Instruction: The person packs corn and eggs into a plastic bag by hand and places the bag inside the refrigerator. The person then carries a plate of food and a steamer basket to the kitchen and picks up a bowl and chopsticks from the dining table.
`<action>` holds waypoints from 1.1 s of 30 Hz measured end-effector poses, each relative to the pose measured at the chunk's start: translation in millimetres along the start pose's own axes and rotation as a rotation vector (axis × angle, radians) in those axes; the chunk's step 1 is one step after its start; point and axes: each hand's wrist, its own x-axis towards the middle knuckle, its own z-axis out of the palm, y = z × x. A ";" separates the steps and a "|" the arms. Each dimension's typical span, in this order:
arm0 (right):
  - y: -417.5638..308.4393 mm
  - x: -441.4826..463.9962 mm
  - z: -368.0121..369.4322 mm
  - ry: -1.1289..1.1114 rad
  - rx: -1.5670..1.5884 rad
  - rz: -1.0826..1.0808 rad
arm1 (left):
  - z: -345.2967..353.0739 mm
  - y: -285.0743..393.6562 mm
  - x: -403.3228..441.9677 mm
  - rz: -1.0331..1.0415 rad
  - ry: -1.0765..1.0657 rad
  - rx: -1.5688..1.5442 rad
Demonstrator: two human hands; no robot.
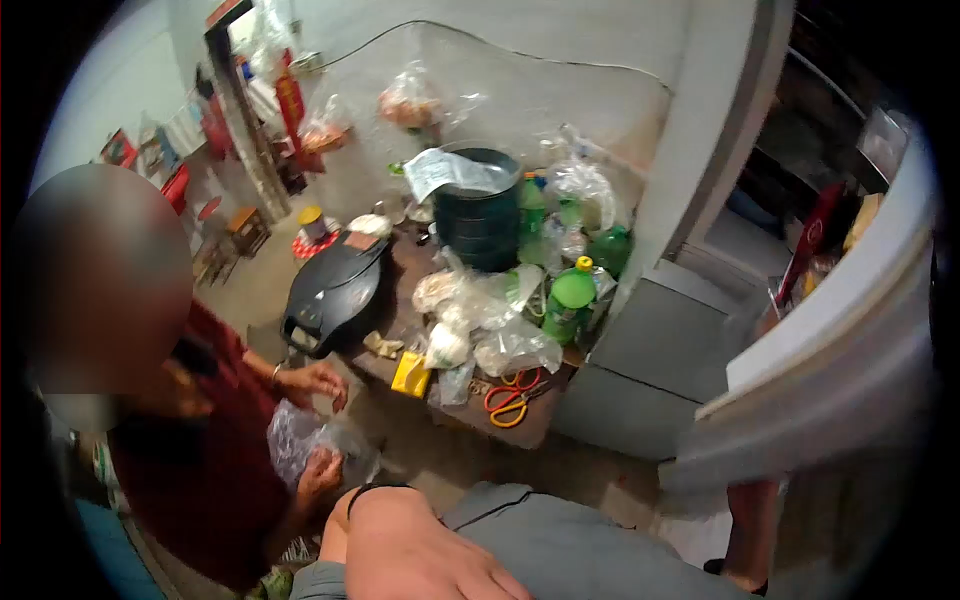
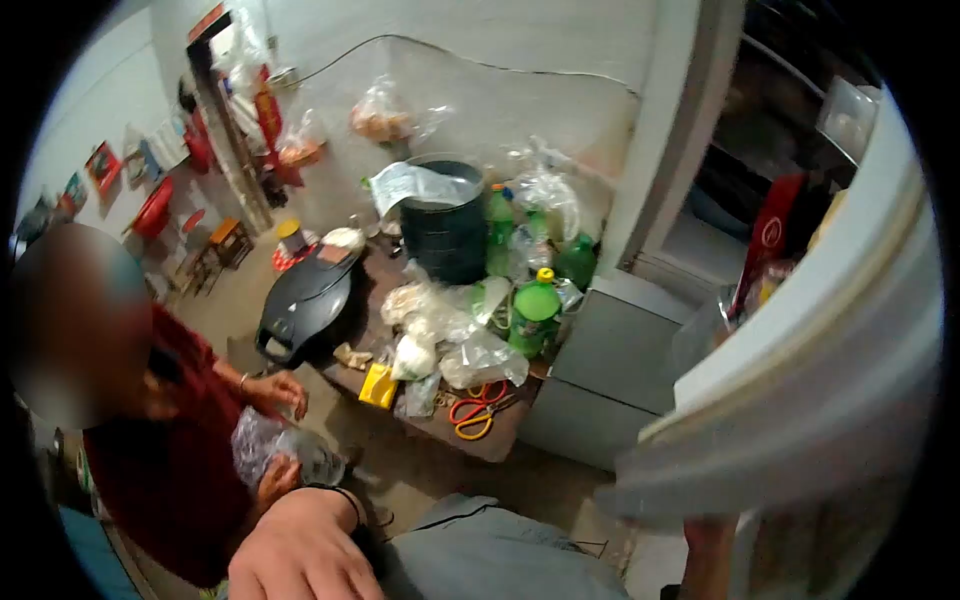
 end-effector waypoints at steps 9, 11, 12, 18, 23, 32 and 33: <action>7.8 87.9 76.2 -0.162 -0.267 0.083 | 49.2 66.6 -30.4 -0.048 0.295 0.295; 10.0 102.9 94.5 -0.154 -0.305 0.138 | 54.5 84.6 -38.7 -0.056 0.307 0.286; 12.7 106.1 109.7 -0.135 -0.287 0.061 | 57.0 95.9 -44.4 -0.078 0.317 0.276; 31.6 172.1 141.4 -0.114 -0.127 -0.158 | 48.6 158.5 -84.8 -0.034 0.313 0.370; 34.1 190.5 137.2 0.042 -0.172 -0.212 | 14.7 193.4 -104.3 -0.013 0.328 0.421; 39.9 149.1 158.2 -0.141 -0.250 -0.218 | -28.4 227.1 -133.2 0.124 0.984 0.602; 38.4 109.0 202.3 0.031 -0.254 -0.201 | -38.3 230.7 -139.4 0.095 0.892 0.673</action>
